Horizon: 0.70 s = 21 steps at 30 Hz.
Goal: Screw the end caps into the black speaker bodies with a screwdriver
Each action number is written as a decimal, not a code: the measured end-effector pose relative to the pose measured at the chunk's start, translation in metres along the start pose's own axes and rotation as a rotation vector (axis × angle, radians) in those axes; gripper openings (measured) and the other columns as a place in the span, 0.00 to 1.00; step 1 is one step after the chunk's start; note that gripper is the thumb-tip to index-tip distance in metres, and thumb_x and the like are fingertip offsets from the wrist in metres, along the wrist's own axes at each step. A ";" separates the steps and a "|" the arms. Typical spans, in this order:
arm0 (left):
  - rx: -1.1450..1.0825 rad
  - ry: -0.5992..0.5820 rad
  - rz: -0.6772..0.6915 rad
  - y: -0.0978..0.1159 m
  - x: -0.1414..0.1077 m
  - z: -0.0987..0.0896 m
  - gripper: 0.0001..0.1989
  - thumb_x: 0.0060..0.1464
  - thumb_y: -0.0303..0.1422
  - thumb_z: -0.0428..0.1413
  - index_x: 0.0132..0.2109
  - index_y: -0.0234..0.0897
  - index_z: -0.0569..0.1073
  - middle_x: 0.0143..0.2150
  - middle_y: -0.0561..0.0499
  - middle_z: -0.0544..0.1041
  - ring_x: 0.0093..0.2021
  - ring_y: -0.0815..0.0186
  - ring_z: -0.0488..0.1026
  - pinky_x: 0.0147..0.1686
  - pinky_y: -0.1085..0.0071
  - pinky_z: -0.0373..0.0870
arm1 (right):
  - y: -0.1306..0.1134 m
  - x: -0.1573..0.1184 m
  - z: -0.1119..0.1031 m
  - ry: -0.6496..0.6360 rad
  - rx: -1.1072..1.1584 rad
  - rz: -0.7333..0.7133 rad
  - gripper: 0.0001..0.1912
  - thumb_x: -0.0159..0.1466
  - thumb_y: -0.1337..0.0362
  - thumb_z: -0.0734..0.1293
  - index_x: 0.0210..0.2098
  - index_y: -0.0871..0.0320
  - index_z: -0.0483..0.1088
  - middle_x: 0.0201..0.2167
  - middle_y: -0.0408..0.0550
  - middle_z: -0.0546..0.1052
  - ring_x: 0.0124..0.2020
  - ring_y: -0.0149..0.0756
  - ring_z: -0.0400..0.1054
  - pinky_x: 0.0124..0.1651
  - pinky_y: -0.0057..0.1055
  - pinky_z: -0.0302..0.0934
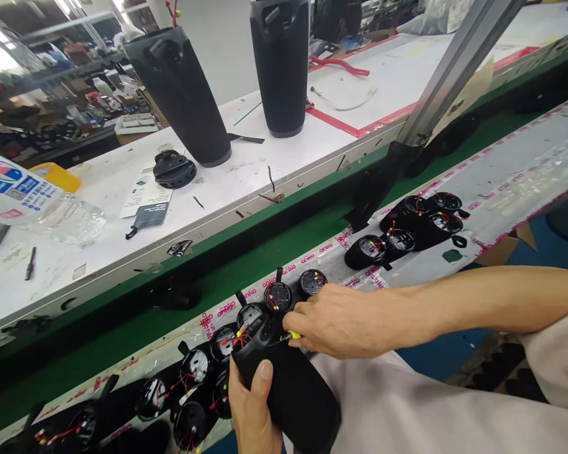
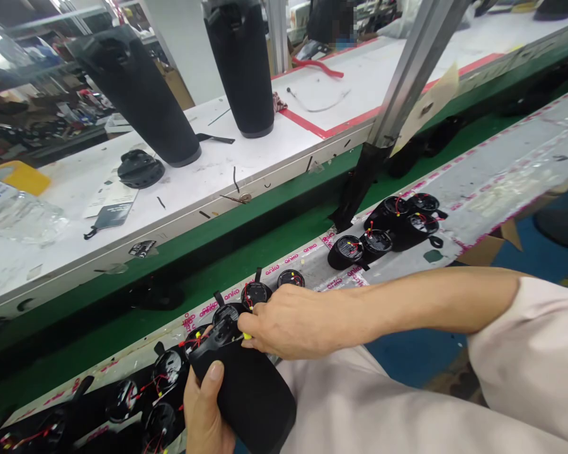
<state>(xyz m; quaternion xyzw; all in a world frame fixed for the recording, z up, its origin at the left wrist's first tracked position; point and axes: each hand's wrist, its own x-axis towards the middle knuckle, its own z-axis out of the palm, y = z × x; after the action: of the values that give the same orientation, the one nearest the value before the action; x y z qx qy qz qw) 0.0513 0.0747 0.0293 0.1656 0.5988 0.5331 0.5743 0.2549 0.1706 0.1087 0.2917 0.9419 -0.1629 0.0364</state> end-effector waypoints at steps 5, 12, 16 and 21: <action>0.093 0.123 0.025 -0.008 0.006 -0.010 0.46 0.47 0.46 0.76 0.70 0.41 0.71 0.47 0.44 0.86 0.44 0.52 0.85 0.39 0.63 0.84 | -0.006 0.005 0.007 0.047 -0.001 -0.040 0.12 0.83 0.58 0.60 0.46 0.58 0.68 0.30 0.44 0.76 0.23 0.35 0.61 0.26 0.37 0.37; 0.267 0.194 0.065 -0.009 0.008 -0.017 0.47 0.47 0.50 0.75 0.71 0.43 0.70 0.52 0.44 0.82 0.51 0.47 0.83 0.53 0.52 0.82 | -0.010 0.010 0.006 -0.008 -0.045 -0.027 0.13 0.84 0.59 0.59 0.45 0.58 0.69 0.31 0.44 0.75 0.23 0.35 0.58 0.25 0.37 0.37; 0.413 0.250 0.167 -0.007 0.007 -0.015 0.41 0.49 0.49 0.75 0.66 0.42 0.74 0.53 0.43 0.82 0.54 0.43 0.82 0.60 0.42 0.78 | -0.010 0.008 0.004 -0.029 -0.067 -0.028 0.13 0.84 0.61 0.58 0.46 0.59 0.69 0.32 0.45 0.76 0.23 0.35 0.58 0.25 0.37 0.37; 0.582 0.387 0.322 -0.002 0.001 -0.003 0.43 0.46 0.51 0.76 0.65 0.44 0.73 0.60 0.41 0.78 0.62 0.40 0.76 0.69 0.40 0.70 | -0.014 0.007 0.011 -0.014 -0.001 0.026 0.09 0.82 0.62 0.62 0.47 0.60 0.69 0.29 0.45 0.77 0.23 0.35 0.62 0.25 0.37 0.37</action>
<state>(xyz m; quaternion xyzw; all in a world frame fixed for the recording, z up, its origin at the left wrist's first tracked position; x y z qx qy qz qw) 0.0496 0.0733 0.0265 0.3097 0.7889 0.4455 0.2885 0.2411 0.1600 0.1014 0.3025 0.9378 -0.1640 0.0454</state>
